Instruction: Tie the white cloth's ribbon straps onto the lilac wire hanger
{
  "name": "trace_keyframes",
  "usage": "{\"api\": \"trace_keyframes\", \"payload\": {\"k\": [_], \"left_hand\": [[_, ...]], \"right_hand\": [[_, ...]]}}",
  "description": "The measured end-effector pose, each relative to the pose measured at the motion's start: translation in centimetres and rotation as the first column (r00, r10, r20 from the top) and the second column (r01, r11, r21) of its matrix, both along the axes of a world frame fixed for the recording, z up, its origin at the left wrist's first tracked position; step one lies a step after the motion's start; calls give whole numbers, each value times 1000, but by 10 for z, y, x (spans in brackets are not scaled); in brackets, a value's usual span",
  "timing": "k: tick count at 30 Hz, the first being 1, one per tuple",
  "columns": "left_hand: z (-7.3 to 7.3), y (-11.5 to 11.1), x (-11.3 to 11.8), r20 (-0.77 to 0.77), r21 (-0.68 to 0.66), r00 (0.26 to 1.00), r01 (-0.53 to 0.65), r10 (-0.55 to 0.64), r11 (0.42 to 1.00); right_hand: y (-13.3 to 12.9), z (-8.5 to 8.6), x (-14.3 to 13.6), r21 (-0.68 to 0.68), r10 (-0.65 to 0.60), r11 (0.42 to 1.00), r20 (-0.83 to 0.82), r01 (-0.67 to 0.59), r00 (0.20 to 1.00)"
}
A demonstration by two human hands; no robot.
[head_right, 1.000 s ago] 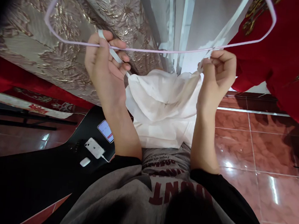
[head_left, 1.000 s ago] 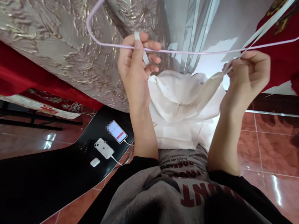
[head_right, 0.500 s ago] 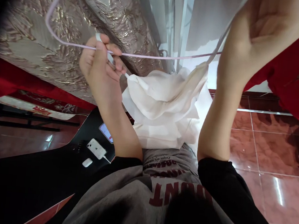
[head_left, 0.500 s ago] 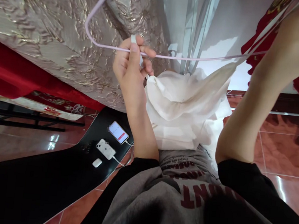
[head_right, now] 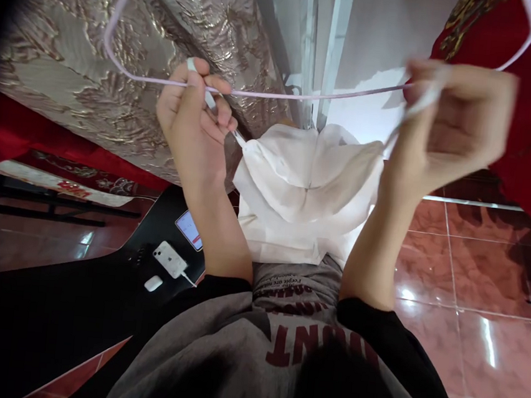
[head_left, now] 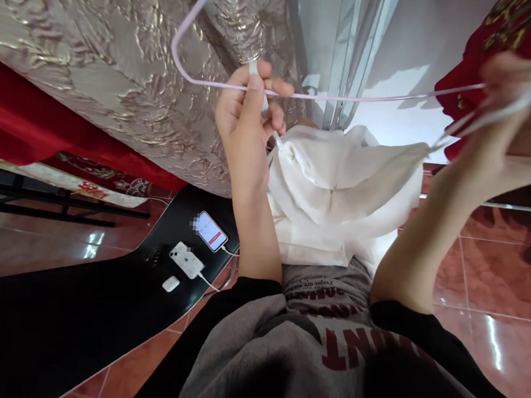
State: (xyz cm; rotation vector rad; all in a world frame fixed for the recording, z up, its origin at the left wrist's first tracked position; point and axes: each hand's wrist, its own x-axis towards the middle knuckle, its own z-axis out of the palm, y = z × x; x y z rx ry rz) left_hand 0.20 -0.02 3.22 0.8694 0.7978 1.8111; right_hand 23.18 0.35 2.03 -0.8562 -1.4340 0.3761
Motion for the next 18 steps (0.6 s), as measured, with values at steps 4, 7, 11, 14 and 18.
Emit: {"api": "trace_keyframes", "payload": {"k": [4,7,11,14,18], "left_hand": [[-2,-3,1,-49,27,999,11,-10,1000],[-8,-1,-10,-75,45,997,18,-14,999],[-25,11,-43,-87,154,958,-258,273,954],[-38,20,-70,-61,338,858,-463,510,819],[-38,30,-90,-35,447,830,-485,557,752]], "right_hand": [[-3,-1,-25,108,13,994,128,-27,992],[0,-3,-27,-23,37,999,227,-33,973],[-3,-7,-24,-40,-17,999,203,25,979],[-5,-8,-23,-38,-31,999,183,39,983],[-2,-11,-24,-22,18,1000,190,-15,982]]}}
